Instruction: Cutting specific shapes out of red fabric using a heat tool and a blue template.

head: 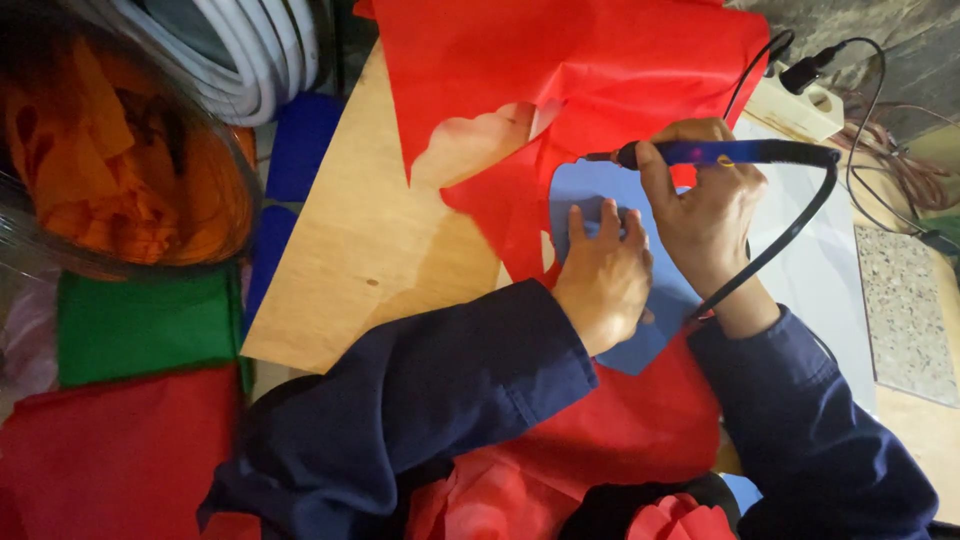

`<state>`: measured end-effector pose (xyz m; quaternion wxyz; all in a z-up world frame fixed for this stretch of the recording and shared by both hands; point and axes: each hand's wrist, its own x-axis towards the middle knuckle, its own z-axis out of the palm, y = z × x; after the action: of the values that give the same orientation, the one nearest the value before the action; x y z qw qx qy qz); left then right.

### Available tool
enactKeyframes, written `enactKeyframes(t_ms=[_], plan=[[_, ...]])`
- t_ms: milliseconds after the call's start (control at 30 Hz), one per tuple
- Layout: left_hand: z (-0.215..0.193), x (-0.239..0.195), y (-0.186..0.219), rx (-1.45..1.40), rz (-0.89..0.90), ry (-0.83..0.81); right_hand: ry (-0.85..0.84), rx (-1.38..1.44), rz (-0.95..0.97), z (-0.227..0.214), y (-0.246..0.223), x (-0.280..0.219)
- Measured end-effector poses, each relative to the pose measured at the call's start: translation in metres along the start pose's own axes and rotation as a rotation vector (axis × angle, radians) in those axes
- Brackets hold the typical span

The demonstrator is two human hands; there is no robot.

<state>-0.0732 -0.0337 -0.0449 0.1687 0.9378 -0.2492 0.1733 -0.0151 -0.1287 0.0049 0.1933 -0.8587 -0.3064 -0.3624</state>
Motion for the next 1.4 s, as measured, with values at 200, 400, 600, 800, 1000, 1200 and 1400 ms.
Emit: enactKeyframes(t_ms=[200, 400, 600, 800, 1000, 1200, 1400], plan=[[0.010, 0.004, 0.000, -0.001, -0.002, -0.039, 0.002, -0.013, -0.014, 0.000, -0.002, 0.000], [0.008, 0.003, 0.000, 0.005, 0.020, -0.067, 0.001, -0.009, -0.023, 0.000, -0.007, 0.000], [0.014, 0.005, -0.001, -0.020, 0.016, -0.053, 0.012, -0.001, -0.031, 0.002, -0.008, 0.001], [0.013, 0.004, 0.001, -0.062, -0.003, -0.034, -0.010, 0.035, -0.033, 0.001, -0.015, 0.002], [0.003, 0.005, -0.001, -0.082, -0.010, -0.155, -0.012, 0.026, -0.069, 0.000, -0.021, 0.004], [-0.003, 0.007, -0.004, -0.081, 0.010, -0.226, -0.002, 0.077, -0.122, 0.001, -0.021, 0.006], [0.001, 0.008, -0.003, -0.091, 0.002, -0.229, -0.012, 0.120, -0.118, 0.000, -0.022, 0.004]])
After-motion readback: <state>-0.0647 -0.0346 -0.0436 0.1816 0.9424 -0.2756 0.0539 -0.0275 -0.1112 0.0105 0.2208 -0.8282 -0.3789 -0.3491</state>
